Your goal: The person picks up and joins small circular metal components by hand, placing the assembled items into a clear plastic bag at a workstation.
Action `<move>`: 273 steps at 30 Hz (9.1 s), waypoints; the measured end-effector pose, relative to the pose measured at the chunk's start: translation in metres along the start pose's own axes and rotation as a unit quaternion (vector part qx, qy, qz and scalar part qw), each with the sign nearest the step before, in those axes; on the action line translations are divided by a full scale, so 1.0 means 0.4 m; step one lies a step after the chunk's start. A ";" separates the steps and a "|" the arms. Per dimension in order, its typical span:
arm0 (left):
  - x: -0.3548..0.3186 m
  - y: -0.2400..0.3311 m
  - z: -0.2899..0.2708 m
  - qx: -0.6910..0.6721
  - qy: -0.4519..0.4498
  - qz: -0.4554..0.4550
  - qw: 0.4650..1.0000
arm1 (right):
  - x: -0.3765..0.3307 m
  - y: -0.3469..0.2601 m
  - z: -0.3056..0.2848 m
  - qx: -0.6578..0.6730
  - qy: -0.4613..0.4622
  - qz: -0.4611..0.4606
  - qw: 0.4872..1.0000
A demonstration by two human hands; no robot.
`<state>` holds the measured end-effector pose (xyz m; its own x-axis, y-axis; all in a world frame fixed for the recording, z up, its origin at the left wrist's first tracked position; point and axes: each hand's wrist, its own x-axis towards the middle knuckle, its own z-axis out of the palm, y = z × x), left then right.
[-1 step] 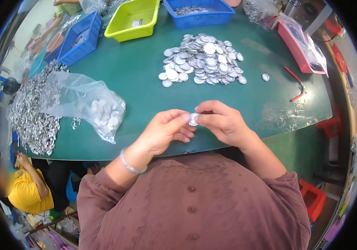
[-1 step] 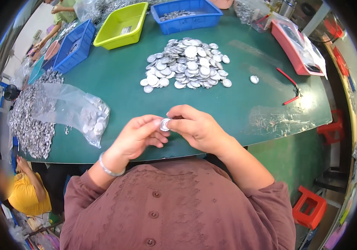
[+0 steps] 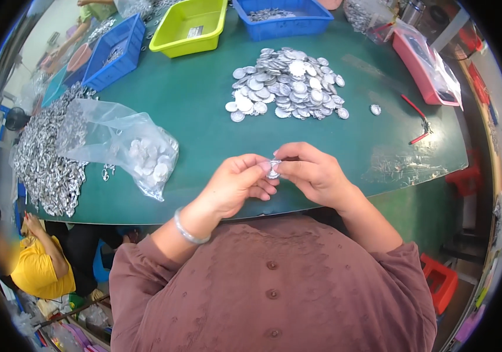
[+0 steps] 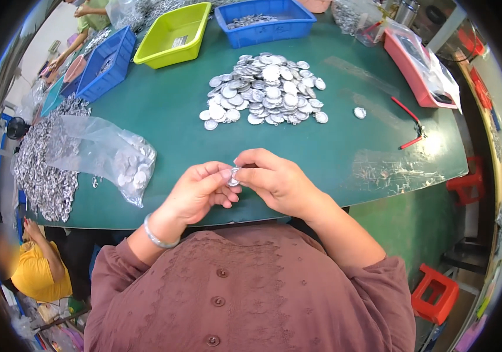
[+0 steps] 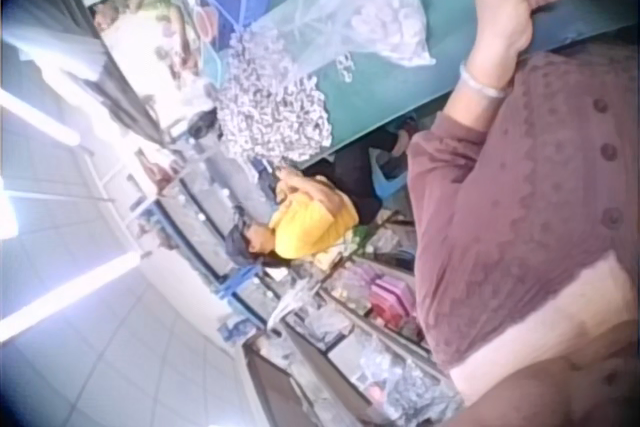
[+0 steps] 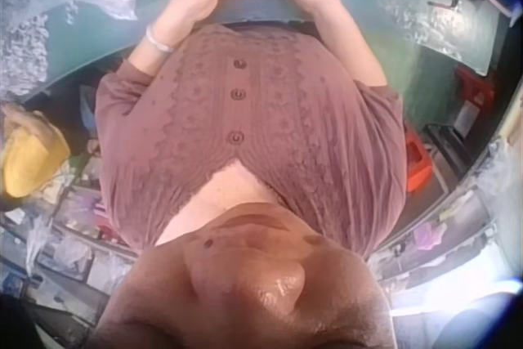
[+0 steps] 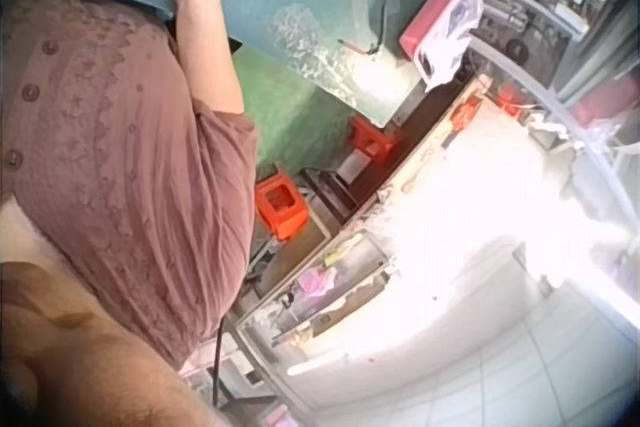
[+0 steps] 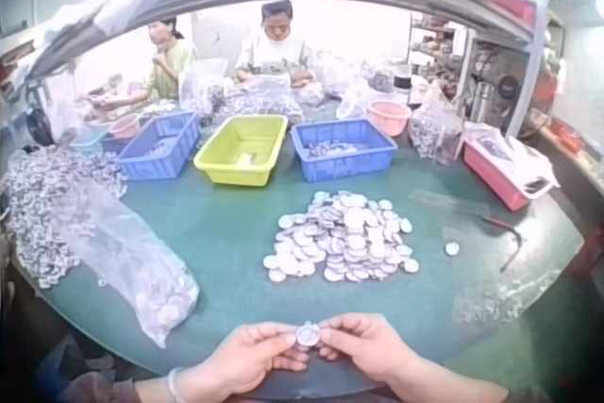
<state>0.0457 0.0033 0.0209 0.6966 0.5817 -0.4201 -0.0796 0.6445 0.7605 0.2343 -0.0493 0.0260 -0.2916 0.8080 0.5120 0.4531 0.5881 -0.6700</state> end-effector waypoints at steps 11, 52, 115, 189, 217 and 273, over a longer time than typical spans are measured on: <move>-0.002 -0.029 -0.017 -0.052 0.037 0.064 0.996 | -0.006 0.028 0.039 0.358 0.048 0.365 0.858; -0.066 -0.024 -0.107 0.308 0.228 0.087 0.920 | -0.030 0.062 0.039 0.211 0.061 0.416 0.882; -0.018 -0.037 -0.054 -0.096 -0.024 0.064 0.993 | 0.261 0.424 -0.150 -0.370 0.074 0.182 0.908; -0.021 -0.027 -0.036 0.029 0.112 0.136 0.984 | 0.029 -0.005 0.099 0.264 0.054 0.260 0.927; -0.026 -0.044 -0.034 0.038 0.027 0.206 0.977 | 0.032 -0.026 0.097 0.168 0.068 0.192 0.964; -0.029 -0.026 -0.010 -0.013 0.069 0.166 0.984 | 0.060 -0.031 0.067 0.159 0.041 0.183 0.969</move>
<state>0.0355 -0.0084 0.0159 0.5267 0.8223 -0.2155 -0.3048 0.4194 0.8551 0.1991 -0.0361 0.0322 -0.0871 0.9667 0.2405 0.2271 0.2543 -0.9401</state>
